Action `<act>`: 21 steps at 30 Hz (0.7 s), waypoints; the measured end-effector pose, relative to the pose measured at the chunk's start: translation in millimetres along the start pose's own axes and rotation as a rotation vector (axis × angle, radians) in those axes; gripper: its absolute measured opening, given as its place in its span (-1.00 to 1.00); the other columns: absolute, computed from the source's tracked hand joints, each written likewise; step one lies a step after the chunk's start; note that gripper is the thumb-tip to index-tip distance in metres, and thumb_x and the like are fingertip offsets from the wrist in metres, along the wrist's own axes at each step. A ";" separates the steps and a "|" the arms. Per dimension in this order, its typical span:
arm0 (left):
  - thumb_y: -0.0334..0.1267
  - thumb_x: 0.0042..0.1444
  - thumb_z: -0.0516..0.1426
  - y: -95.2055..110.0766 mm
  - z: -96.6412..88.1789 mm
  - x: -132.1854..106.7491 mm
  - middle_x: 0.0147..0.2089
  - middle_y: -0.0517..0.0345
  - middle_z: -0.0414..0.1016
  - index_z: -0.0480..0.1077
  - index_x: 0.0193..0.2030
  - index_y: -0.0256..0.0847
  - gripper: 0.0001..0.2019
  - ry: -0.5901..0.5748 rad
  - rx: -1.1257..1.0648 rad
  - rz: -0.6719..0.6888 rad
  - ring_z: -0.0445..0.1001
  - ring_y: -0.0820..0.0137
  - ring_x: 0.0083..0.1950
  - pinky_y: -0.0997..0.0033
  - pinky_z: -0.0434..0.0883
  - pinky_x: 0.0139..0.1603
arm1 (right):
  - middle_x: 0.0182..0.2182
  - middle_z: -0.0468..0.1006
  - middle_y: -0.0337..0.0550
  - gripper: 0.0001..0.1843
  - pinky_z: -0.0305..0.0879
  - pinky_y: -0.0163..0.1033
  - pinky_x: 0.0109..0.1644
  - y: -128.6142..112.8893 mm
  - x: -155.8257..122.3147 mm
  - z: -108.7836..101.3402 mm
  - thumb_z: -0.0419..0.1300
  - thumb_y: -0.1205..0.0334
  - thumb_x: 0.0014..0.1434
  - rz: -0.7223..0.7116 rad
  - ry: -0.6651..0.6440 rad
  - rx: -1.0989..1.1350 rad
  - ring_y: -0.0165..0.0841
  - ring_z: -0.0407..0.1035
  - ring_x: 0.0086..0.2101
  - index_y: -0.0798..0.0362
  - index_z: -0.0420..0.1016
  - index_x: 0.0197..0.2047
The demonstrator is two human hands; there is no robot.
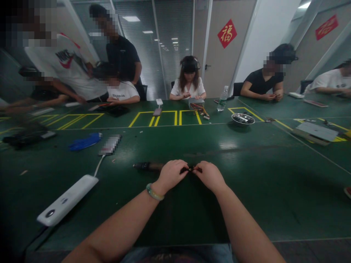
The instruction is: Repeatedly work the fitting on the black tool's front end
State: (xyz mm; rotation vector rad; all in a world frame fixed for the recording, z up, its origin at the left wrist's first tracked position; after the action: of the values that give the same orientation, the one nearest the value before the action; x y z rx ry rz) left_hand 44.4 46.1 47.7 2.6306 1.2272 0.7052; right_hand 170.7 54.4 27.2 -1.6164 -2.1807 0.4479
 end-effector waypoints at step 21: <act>-0.26 0.18 0.15 0.9 -2.3 0.2 -0.12 0.21 0.48 0.40 -0.15 -0.13 -0.90 0.007 -0.013 0.009 0.42 0.34 -0.07 0.27 0.33 -0.04 | -0.30 0.51 -0.23 -0.83 0.20 -0.27 -0.23 -4.9 0.9 -0.5 0.16 0.13 0.18 -0.018 0.031 0.035 -0.37 0.37 -0.32 -0.06 0.56 -0.26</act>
State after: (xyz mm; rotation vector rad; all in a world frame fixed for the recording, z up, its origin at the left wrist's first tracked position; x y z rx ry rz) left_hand 44.1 45.5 50.0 2.6271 1.2093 0.7213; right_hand 166.6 53.9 30.1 -1.5741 -2.1511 0.4502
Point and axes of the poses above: each hand's wrist, its own x-axis towards the middle knuckle, its own z-axis out of the palm, y = z × x, the point moved 10 cm from there along x, towards the middle knuckle
